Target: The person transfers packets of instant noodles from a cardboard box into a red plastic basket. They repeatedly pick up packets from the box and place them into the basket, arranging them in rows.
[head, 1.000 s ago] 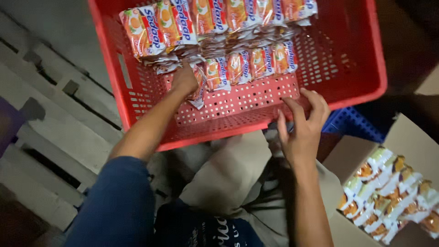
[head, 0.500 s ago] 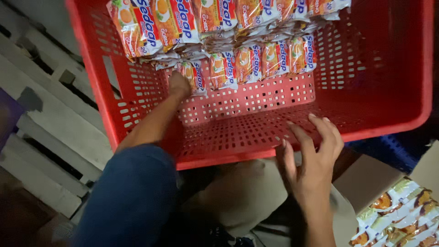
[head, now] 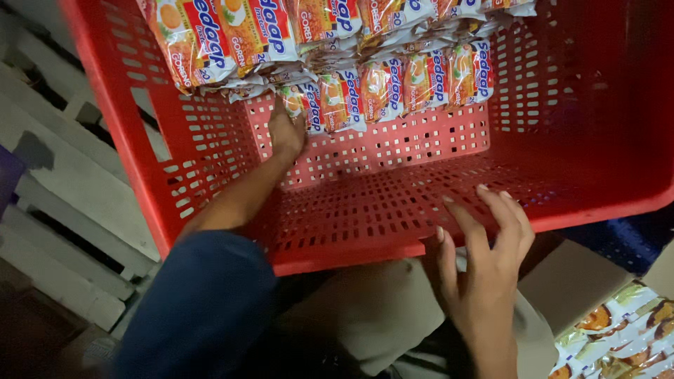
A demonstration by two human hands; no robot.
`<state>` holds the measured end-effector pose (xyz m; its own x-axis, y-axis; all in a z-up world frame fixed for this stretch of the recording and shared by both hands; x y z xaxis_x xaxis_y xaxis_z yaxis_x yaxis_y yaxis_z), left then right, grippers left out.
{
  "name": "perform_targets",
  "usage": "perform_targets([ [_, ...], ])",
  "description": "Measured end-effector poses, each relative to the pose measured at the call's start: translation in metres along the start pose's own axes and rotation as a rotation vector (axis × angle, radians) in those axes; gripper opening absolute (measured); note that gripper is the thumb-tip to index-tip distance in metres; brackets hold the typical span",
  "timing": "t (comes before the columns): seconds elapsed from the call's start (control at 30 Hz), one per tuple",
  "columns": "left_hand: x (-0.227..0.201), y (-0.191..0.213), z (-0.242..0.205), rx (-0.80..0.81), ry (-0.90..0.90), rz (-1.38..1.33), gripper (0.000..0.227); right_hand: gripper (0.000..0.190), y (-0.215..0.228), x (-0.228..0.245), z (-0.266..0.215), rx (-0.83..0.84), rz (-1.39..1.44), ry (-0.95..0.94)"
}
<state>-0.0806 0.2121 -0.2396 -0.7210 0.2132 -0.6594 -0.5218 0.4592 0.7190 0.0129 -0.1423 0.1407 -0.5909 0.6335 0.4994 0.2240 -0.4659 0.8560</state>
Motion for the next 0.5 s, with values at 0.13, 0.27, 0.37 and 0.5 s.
perform_targets([
  [0.13,-0.009,-0.019,-0.016,0.122,0.082,-0.049,0.112,0.037,-0.006,0.003,-0.002,0.040,-0.016,-0.009],
  [0.27,0.001,-0.039,-0.005,0.077,0.339,0.172,0.140,0.036,-0.008,0.002,-0.004,0.037,-0.033,-0.010],
  [0.37,0.002,-0.049,-0.001,-0.028,0.381,0.286,0.142,0.041,-0.011,-0.007,-0.005,0.055,-0.027,-0.019],
  [0.5,0.005,-0.048,-0.001,-0.124,0.309,0.346,0.148,0.039,-0.014,-0.010,-0.006,0.050,-0.060,-0.039],
])
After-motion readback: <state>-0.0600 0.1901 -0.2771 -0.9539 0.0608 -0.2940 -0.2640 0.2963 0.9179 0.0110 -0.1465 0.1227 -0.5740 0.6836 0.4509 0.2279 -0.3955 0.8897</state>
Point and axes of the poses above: each hand's wrist, its own z-axis towards the middle knuckle, its own y-axis out of the back of the hand, x = y × z, the point moved 10 cm from there along z, towards the middle knuckle, and after that the axes turned 5 degrees about -x, right-handed, at the moved point
